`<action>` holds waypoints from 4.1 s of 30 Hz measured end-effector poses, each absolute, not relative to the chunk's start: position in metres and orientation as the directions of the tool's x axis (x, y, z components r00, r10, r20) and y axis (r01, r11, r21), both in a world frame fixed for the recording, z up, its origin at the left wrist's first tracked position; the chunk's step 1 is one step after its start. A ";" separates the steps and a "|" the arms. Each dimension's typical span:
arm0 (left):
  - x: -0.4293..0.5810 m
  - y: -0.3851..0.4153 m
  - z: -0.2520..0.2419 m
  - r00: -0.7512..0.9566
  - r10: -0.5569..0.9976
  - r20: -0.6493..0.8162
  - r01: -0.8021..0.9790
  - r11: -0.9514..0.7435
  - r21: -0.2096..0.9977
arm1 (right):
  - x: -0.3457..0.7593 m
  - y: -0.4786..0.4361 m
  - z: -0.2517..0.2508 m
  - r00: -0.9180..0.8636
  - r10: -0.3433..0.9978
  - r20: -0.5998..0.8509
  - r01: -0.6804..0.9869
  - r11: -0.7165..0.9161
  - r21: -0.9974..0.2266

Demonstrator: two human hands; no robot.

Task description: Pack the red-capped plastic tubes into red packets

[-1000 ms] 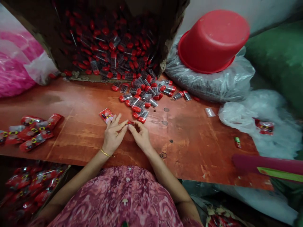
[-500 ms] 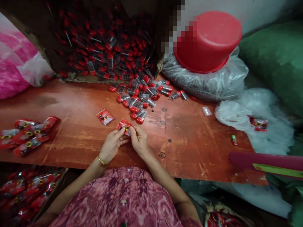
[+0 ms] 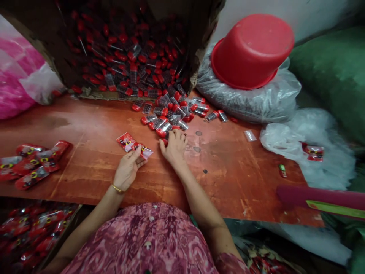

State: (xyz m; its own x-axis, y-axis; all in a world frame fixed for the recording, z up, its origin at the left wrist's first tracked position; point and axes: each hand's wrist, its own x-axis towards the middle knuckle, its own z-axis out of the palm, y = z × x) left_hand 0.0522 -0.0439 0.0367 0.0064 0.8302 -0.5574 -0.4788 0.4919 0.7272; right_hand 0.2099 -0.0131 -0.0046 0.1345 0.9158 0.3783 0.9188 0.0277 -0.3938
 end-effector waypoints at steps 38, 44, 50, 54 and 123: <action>0.036 -0.040 0.030 0.038 0.830 -0.556 -0.466 0.507 0.725 | 0.234 -0.084 0.017 -0.107 0.994 0.023 0.503 0.074 -0.861; 0.042 -0.042 0.033 0.079 0.854 -0.515 -0.420 0.497 0.759 | 0.218 -0.096 0.038 -0.070 0.996 -0.052 0.131 -0.043 -0.990; 0.047 -0.045 0.034 0.087 0.905 -0.417 -0.371 0.418 0.829 | 0.214 -0.093 0.041 0.009 1.000 -0.030 0.156 -0.031 -0.987; 0.047 -0.046 0.029 0.090 0.946 -0.312 -0.324 0.324 0.889 | 0.211 -0.093 0.035 0.027 1.000 0.008 0.188 0.003 -0.982; 0.049 -0.050 0.031 0.137 0.972 -0.191 0.078 0.182 0.980 | 0.189 -0.064 0.026 0.253 0.964 -0.080 -0.069 -0.064 -0.996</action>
